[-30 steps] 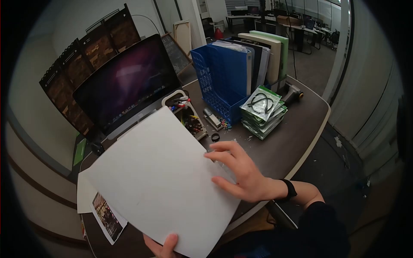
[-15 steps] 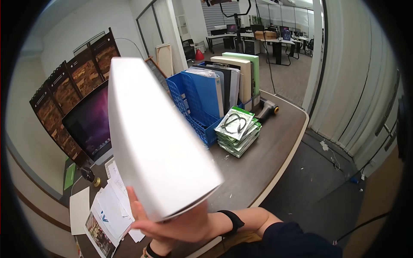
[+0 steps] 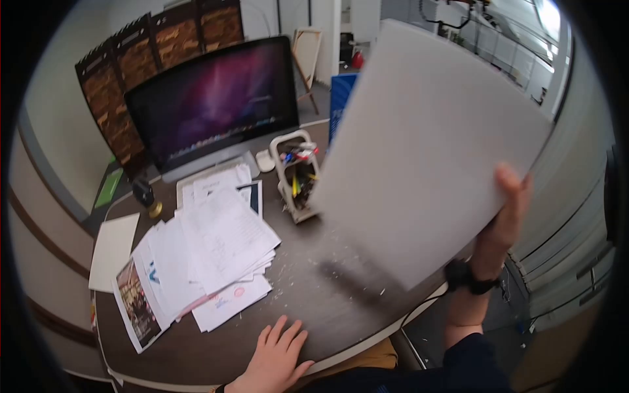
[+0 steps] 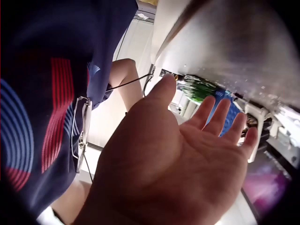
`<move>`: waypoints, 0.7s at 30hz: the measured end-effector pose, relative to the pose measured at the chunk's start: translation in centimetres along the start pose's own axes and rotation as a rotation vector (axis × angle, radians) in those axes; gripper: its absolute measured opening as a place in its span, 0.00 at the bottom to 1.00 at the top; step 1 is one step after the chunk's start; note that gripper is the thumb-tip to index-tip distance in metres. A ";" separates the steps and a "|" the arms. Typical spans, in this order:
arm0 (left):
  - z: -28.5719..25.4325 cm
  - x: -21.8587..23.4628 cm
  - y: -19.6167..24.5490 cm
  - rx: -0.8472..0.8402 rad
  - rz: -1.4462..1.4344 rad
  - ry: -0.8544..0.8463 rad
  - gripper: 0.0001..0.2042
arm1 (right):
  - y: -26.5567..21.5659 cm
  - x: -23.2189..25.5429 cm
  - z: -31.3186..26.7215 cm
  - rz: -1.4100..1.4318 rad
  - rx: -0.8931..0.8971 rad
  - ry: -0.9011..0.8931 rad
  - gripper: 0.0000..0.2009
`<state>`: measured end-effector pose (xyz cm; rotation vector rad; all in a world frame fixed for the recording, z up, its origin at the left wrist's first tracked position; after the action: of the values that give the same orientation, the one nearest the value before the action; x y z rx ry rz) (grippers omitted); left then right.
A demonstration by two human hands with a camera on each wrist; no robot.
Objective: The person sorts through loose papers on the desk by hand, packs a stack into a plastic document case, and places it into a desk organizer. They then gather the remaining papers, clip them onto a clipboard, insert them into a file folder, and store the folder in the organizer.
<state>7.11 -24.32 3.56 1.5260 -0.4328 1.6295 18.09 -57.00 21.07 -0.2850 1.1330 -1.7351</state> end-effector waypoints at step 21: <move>-3.7 -3.1 -2.4 0.179 -0.029 -0.024 0.22 | 7.0 -10.0 13.7 -0.493 0.416 0.031 0.29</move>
<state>6.29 -21.23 -0.76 1.6773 -0.2818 1.6650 35.80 -56.70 25.81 -0.2948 0.7283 -2.3661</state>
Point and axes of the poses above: each hand's wrist, its own z-axis towards the middle knuckle, its own x-axis out of the back of the hand, y = z × x, the point moved 6 cm from there along z, towards the middle knuckle, and after that the axes turned 13 degrees about -x, right-handed, at the moved point
